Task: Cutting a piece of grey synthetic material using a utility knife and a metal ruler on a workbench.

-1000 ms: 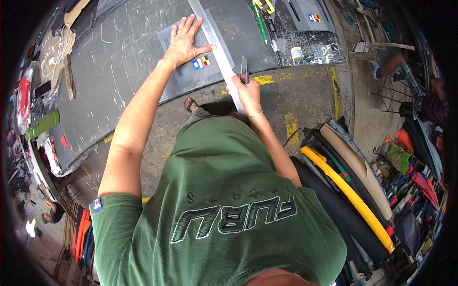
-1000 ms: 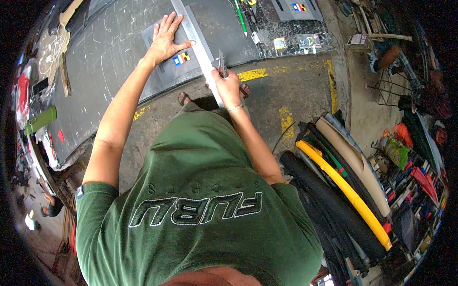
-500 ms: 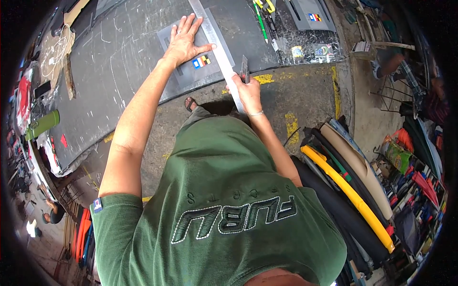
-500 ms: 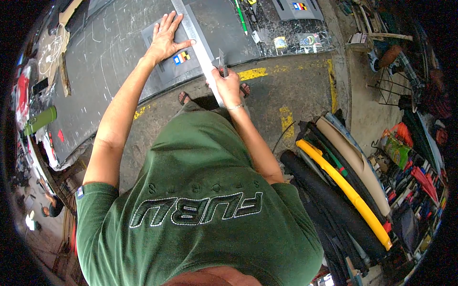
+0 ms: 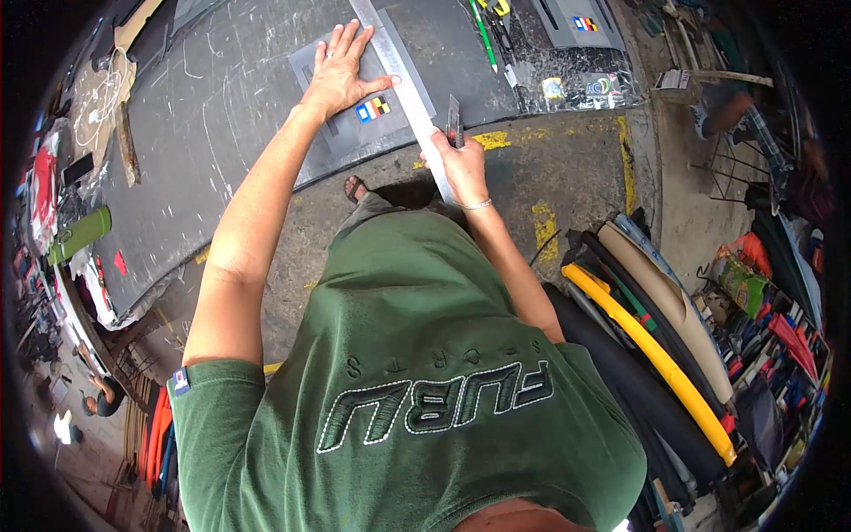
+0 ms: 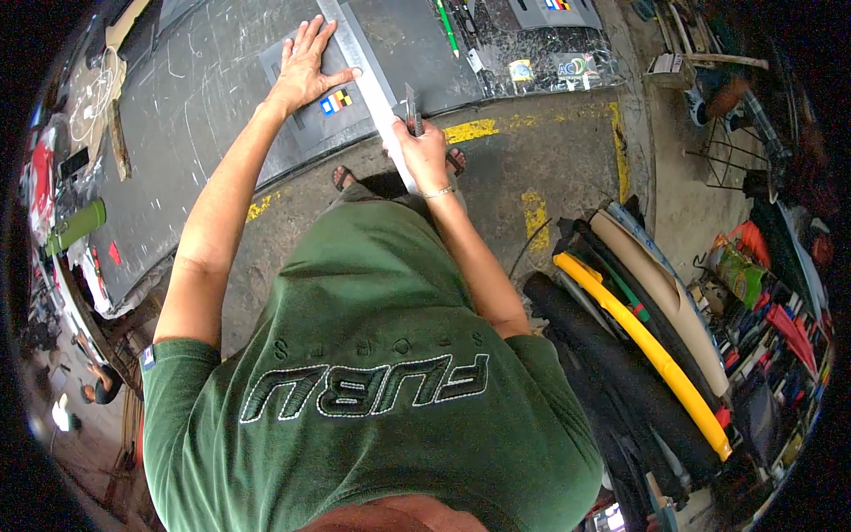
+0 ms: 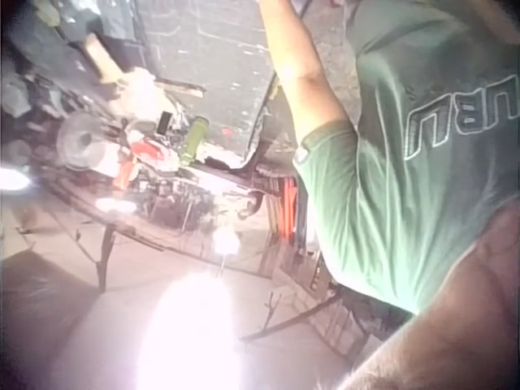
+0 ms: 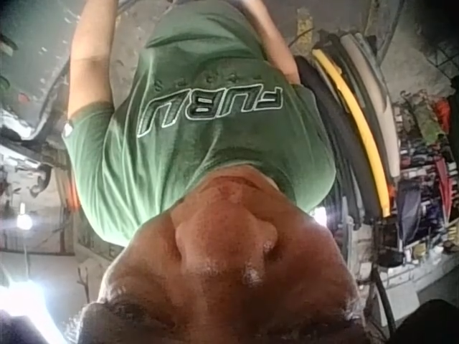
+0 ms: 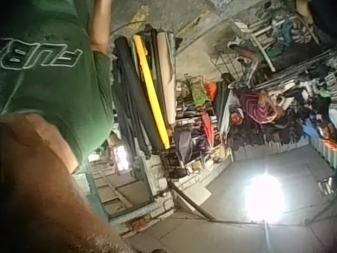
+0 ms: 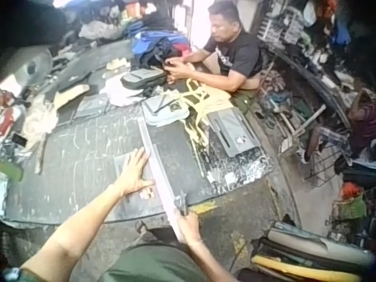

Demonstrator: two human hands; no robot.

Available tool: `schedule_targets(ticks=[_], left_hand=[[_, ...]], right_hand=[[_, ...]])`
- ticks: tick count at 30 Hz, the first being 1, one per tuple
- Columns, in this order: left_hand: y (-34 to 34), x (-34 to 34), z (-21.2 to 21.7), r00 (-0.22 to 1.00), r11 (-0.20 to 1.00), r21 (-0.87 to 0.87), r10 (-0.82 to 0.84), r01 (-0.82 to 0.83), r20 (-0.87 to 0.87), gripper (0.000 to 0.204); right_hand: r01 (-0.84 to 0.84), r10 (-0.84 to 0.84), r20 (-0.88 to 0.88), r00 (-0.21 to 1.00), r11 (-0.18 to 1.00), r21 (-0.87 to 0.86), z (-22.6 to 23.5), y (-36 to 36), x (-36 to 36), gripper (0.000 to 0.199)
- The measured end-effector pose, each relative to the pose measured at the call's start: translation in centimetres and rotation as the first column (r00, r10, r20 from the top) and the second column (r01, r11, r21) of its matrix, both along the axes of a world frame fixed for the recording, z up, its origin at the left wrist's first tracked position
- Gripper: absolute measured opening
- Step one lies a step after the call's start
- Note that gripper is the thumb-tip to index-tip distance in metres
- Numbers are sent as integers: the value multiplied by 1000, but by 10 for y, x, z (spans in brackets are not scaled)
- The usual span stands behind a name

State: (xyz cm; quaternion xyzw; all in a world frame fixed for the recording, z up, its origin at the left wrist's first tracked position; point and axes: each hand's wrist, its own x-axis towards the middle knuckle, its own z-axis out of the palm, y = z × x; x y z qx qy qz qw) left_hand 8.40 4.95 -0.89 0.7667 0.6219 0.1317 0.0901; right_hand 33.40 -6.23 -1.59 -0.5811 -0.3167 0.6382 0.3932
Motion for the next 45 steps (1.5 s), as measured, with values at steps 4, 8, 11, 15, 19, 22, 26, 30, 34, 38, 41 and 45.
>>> schedule_targets(ticks=[4, 8, 11, 15, 19, 22, 26, 30, 34, 38, 41, 45], left_hand=[[1, 0, 0, 1000, 1000, -4, -4, 4, 2, 115], [1, 0, 1, 1000, 1000, 12, -8, 8, 14, 115], [1, 2, 5, 1000, 1000, 4, -8, 8, 5, 116], [2, 2, 10, 1000, 1000, -19, -3, 3, -11, 116], [1, 3, 10, 1000, 999, -45, -4, 3, -24, 116], [1, 4, 11, 1000, 999, -50, -7, 6, -20, 116], [-1, 4, 15, 999, 998, -63, 6, -8, -33, 116], [-1, 3, 18, 999, 998, -60, 20, -22, -26, 116], [4, 6, 15, 999, 998, -60, -2, -1, -51, 116], [0, 2, 15, 997, 998, -57, 8, -12, -72, 116], [0, 5, 17, 999, 998, -54, 6, -9, -54, 116], [3, 5, 17, 997, 998, -62, -5, -1, -82, 116]], right_hand=[[-54, 54, 3, 999, 997, -56, 3, 2, 4, 26], [-57, 55, -46, 997, 997, -54, 5, 2, 5, 29], [-49, 44, -104, 994, 998, -45, 3, 2, 6, 30], [-214, 216, 124, 968, 976, -30, -1, 10, 24, 36], [-189, 191, 73, 979, 981, -39, 12, 10, 58, 43], [-190, 190, 178, 965, 982, -19, -9, 4, 107, 43], [-142, 179, 333, 926, 981, -133, -60, -22, 166, 43], [-89, 314, 533, 786, 910, -405, -160, -87, 241, 47], [-43, 491, 600, 632, 795, -605, -208, -164, 263, 56], [-45, 419, 554, 719, 824, -564, -219, -178, 248, 55], [-49, 401, 498, 769, 813, -580, -217, -176, 240, 53], [-59, 404, 437, 804, 785, -617, -200, -158, 228, 46]])
